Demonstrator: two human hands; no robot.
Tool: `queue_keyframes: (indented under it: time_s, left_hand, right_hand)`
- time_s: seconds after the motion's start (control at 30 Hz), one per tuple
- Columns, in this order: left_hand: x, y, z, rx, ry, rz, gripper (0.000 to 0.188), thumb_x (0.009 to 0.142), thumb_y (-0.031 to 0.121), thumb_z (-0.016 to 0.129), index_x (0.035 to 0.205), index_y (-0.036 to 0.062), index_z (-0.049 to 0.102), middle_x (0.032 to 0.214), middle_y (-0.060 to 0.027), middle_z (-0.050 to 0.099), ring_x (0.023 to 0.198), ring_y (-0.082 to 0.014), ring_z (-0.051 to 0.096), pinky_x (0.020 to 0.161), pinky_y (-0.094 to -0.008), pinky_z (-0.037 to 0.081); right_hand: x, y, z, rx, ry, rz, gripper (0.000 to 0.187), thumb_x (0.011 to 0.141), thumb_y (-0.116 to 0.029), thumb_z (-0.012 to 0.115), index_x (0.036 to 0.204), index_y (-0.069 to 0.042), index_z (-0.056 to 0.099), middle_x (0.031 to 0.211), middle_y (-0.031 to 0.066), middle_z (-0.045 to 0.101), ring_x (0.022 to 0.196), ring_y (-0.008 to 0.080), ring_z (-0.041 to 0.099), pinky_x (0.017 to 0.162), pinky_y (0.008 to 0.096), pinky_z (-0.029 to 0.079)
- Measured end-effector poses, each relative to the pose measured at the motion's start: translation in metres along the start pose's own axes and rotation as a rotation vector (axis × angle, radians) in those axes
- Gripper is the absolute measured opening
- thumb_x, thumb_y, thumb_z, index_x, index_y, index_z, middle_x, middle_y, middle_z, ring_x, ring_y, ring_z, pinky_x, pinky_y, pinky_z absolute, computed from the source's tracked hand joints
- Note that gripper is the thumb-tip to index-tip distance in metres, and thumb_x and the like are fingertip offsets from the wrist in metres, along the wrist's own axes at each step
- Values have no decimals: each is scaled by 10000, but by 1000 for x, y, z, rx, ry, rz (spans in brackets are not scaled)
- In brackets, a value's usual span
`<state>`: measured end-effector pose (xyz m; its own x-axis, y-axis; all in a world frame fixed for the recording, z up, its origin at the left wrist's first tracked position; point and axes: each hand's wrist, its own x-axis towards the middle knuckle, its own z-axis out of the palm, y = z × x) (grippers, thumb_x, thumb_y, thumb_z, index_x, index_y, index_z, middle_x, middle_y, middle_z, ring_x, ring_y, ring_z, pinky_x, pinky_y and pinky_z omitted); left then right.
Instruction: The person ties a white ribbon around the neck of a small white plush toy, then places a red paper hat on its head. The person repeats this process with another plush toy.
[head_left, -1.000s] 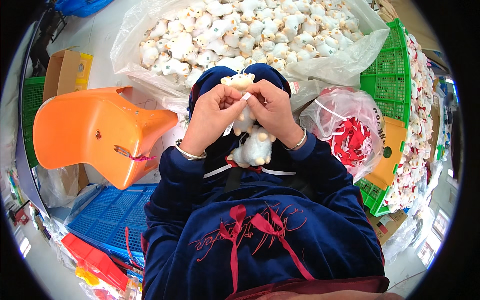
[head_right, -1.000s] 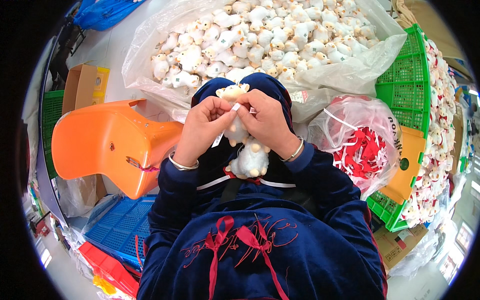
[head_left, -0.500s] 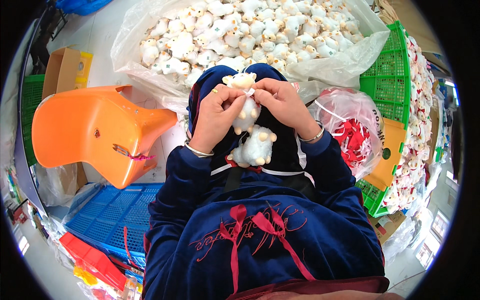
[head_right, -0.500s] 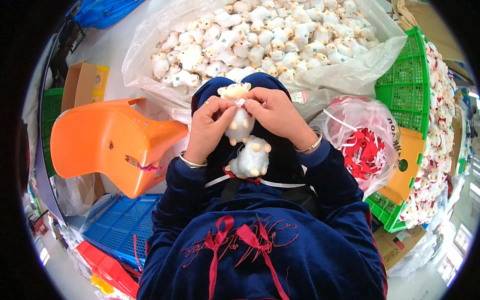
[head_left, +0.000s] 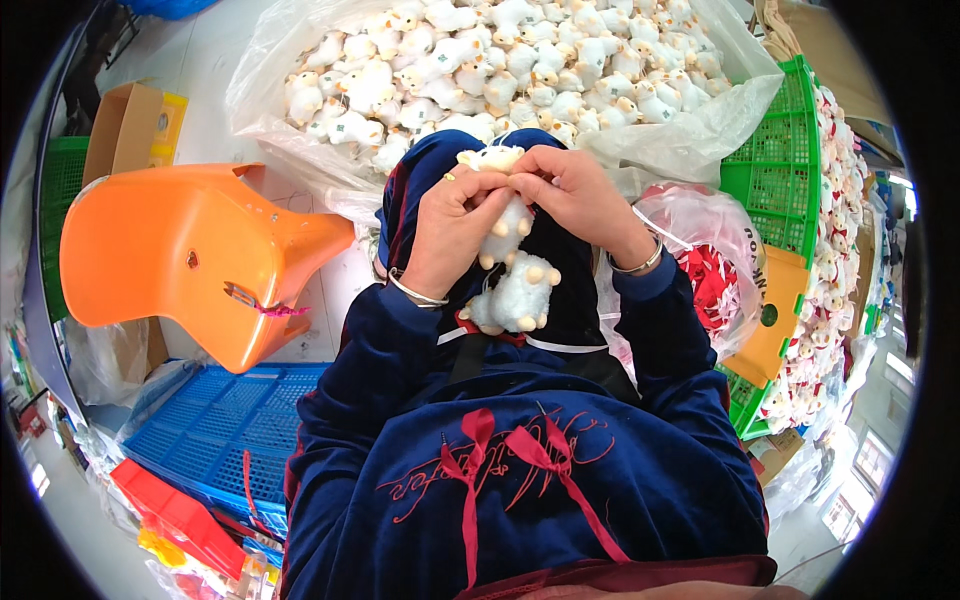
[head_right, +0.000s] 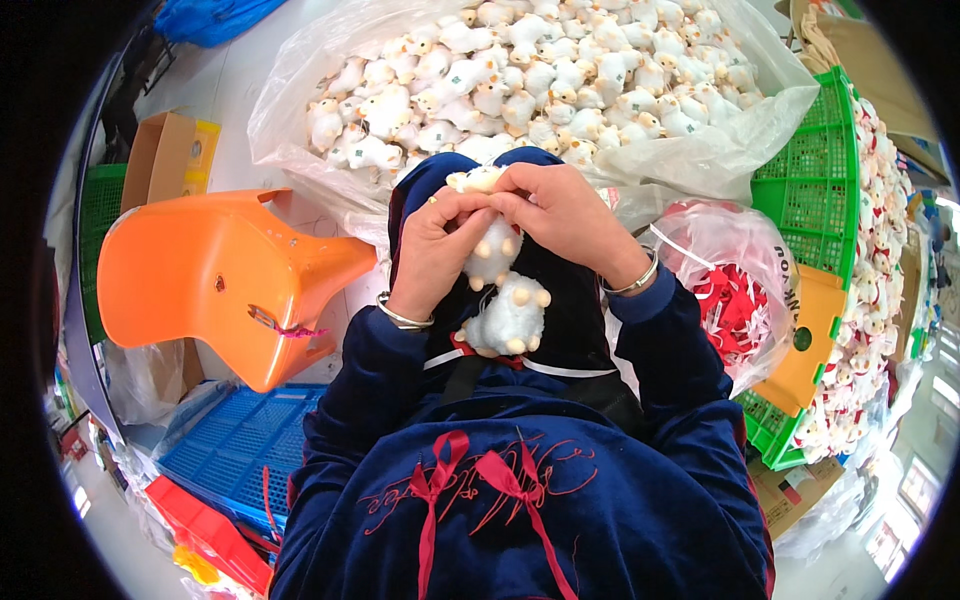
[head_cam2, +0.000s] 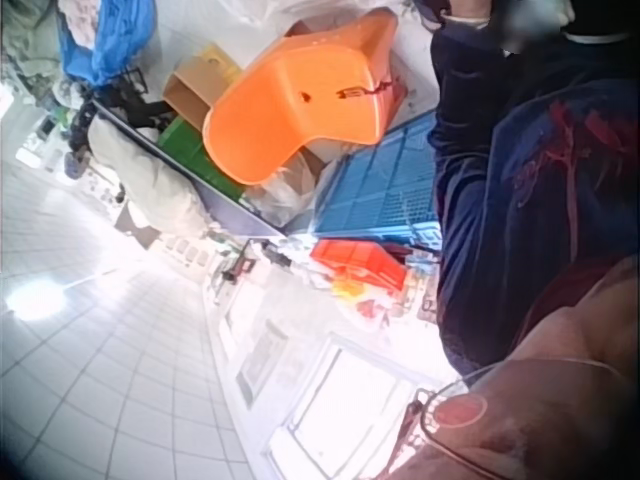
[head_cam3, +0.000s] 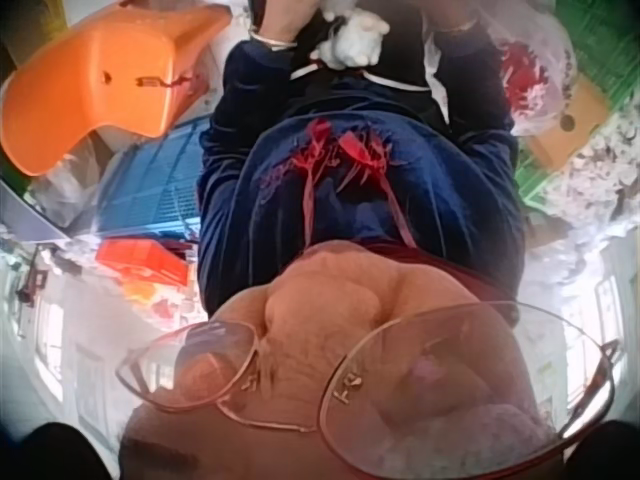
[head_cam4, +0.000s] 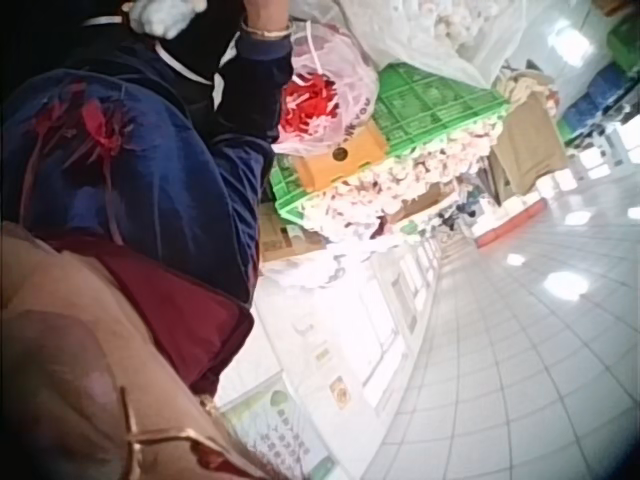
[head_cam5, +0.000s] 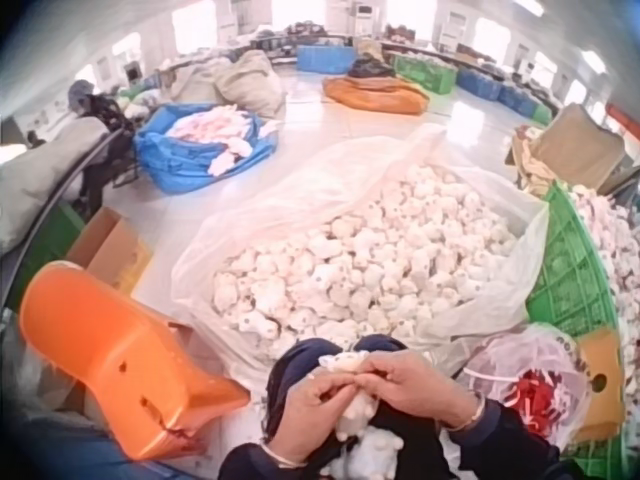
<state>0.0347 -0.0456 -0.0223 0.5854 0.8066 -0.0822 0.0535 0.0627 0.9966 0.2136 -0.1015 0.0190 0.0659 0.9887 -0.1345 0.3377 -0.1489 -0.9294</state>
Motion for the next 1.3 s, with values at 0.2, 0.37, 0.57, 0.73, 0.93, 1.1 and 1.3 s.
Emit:
queue_keyframes:
  time_s: [0.2,0.37,0.57,0.73,0.93,1.1,1.3]
  left_hand:
    - [-2,-8,5,-49,51,-14,93,921,60,726,987,-3,744,824,52,524,700,-25,461,619,-191,366]
    - [-1,-10,4,-18,62,15,101,908,52,721,988,-5,742,770,20,578,662,-42,509,592,-209,411]
    - [-2,-10,3,-18,50,21,103,912,58,716,993,-3,739,785,14,580,667,-45,514,602,-208,415]
    - [-2,-6,2,-30,33,-16,105,928,57,712,1005,-12,733,836,40,546,710,-26,479,636,-192,383]
    - [-4,-6,2,-44,19,5,112,931,51,702,1021,-10,731,868,18,572,714,-38,508,645,-198,412]
    - [-4,-11,2,-53,27,33,103,930,51,699,1009,-8,727,853,2,601,704,-49,541,635,-206,443]
    - [-6,-8,1,-67,1,-17,121,948,65,691,1039,-7,723,884,27,564,739,-36,526,672,-195,423]
  right_hand:
    - [5,10,-21,-31,5,118,290,1024,-237,546,907,1,663,791,35,665,651,98,607,577,261,467]
    - [5,-14,-41,-15,-5,318,329,1043,-285,507,948,-23,683,867,21,692,702,74,628,585,244,481]
    - [5,11,-63,-14,515,-63,283,1019,-249,593,961,-7,727,843,-19,678,773,63,581,710,236,475]
    - [-25,5,-57,152,168,331,288,1028,-255,578,994,-6,718,706,4,635,563,47,521,517,220,407]
    - [-32,9,17,591,157,472,243,1020,-226,593,932,-10,661,683,19,611,460,70,491,427,216,354]
    - [-22,21,34,751,360,250,175,1011,-179,609,933,-26,643,723,5,610,524,48,512,456,211,378]
    - [-30,23,22,360,95,92,156,1008,-168,607,1008,-31,682,760,-19,598,624,33,509,561,201,422]
